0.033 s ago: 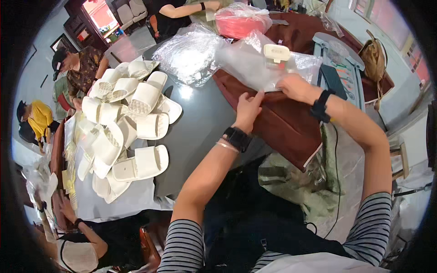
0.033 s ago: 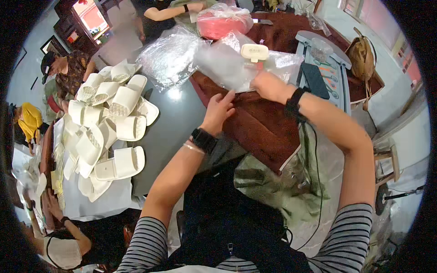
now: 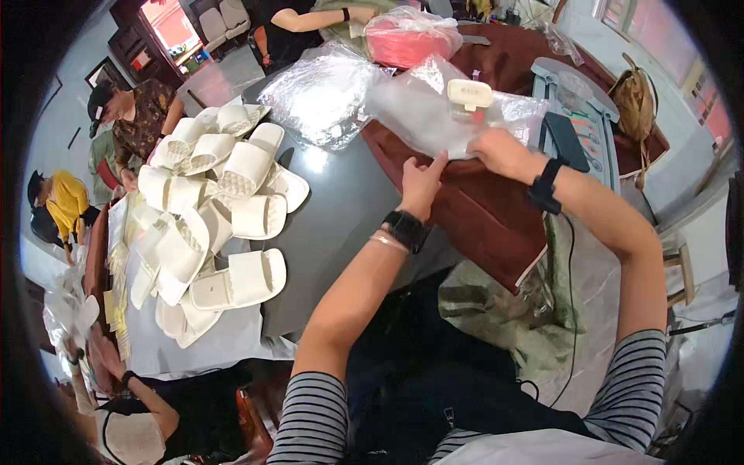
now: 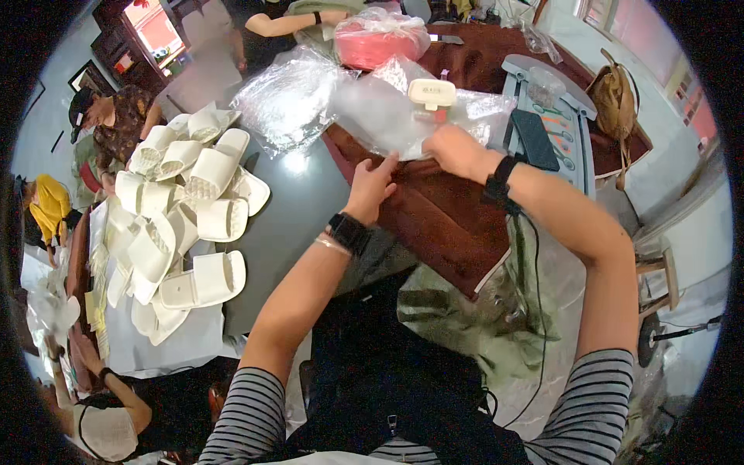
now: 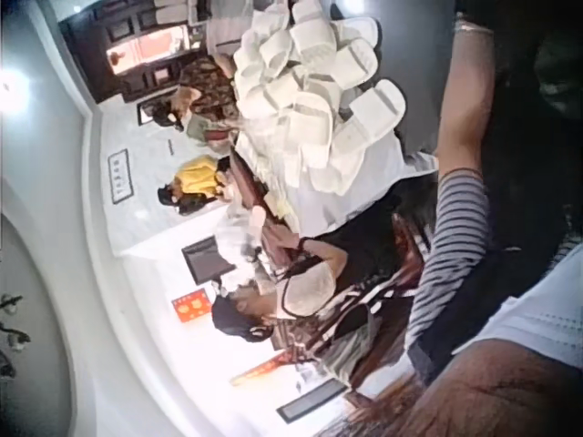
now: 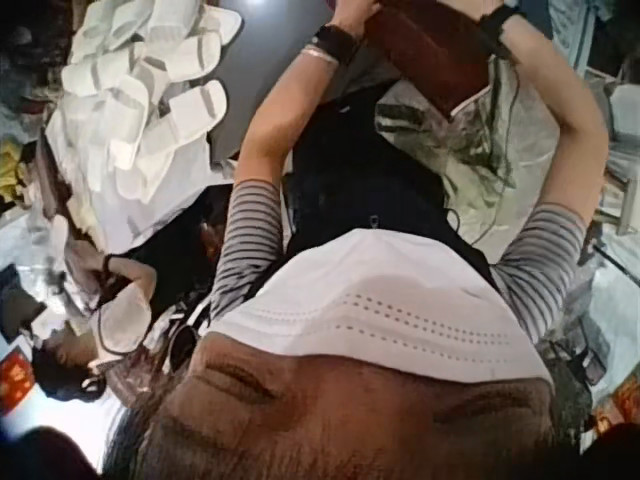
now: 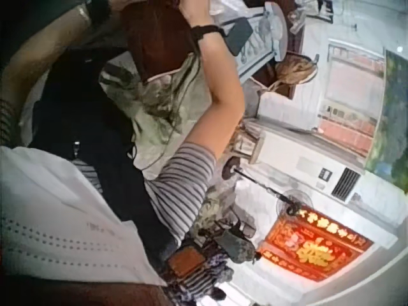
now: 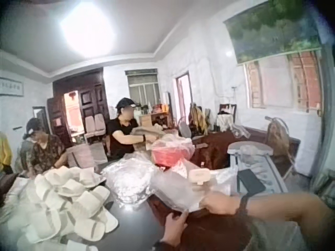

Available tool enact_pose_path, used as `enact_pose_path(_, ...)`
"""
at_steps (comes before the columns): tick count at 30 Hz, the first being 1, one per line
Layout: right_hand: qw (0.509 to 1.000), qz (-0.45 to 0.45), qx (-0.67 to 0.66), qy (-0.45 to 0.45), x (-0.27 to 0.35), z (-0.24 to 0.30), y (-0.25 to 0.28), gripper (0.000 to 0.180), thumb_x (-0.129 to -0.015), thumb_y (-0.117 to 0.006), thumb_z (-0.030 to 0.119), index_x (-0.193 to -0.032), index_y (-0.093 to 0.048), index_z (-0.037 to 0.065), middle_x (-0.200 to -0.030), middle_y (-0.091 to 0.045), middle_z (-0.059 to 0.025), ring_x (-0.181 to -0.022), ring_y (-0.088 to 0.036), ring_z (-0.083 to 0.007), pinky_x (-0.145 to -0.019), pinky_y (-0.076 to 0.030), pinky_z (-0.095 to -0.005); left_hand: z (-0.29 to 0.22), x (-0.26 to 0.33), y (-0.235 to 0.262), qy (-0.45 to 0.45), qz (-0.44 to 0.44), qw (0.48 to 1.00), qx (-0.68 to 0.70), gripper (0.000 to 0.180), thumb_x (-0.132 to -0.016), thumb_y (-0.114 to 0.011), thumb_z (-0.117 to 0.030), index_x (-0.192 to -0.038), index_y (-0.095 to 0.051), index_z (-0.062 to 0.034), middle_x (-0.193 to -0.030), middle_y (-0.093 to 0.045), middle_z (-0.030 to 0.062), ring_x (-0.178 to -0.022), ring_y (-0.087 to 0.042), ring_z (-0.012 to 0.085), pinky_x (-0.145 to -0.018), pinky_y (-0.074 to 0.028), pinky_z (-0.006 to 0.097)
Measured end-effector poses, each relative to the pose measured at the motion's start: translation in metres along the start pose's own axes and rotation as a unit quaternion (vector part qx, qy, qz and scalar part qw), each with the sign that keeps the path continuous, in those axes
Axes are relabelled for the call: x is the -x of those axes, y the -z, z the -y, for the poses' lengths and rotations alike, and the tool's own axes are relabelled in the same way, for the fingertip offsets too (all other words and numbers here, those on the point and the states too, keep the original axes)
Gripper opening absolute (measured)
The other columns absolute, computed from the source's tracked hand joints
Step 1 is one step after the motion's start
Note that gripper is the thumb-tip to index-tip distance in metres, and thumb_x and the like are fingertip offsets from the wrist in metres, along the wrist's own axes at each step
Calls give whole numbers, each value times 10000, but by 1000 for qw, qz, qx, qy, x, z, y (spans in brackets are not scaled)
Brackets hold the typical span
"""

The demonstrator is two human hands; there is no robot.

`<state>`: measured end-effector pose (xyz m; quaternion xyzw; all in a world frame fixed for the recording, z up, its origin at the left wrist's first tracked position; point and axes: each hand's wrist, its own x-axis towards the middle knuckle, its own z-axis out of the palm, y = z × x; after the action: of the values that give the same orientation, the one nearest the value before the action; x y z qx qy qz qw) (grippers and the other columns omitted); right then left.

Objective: Pair and package white rubber slippers into plastic bags.

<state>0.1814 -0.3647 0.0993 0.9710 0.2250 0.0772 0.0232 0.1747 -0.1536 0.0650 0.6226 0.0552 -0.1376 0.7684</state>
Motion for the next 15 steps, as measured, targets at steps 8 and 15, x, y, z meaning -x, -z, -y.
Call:
enact_pose_path(8, 976, -55, -205, 56, -64, 14, 40, 535, -836, -703, 405, -1263, -625, 93, -1233, -630, -188, -1072, -628, -328, -920, -489, -367, 50, -59, 29, -60, -16, 997, 40, 435, -855, -705, -63, -1204, -476, 60, -866, -664, 133, -679, -630, 168, -557, -508, 283)
enact_pose_path(15, 981, 121, 17, -148, -113, -33, -44, 890, -871, -587, 551, -1560, -194, 148, -1559, -228, -281, -1416, -279, -449, -1146, -211, -569, 37, -33, 93, -110, 1, 994, -11, 392, -909, -569, 27, -1271, -423, -10, -1043, -684, 153, -822, -646, 133, -632, -517, 242)
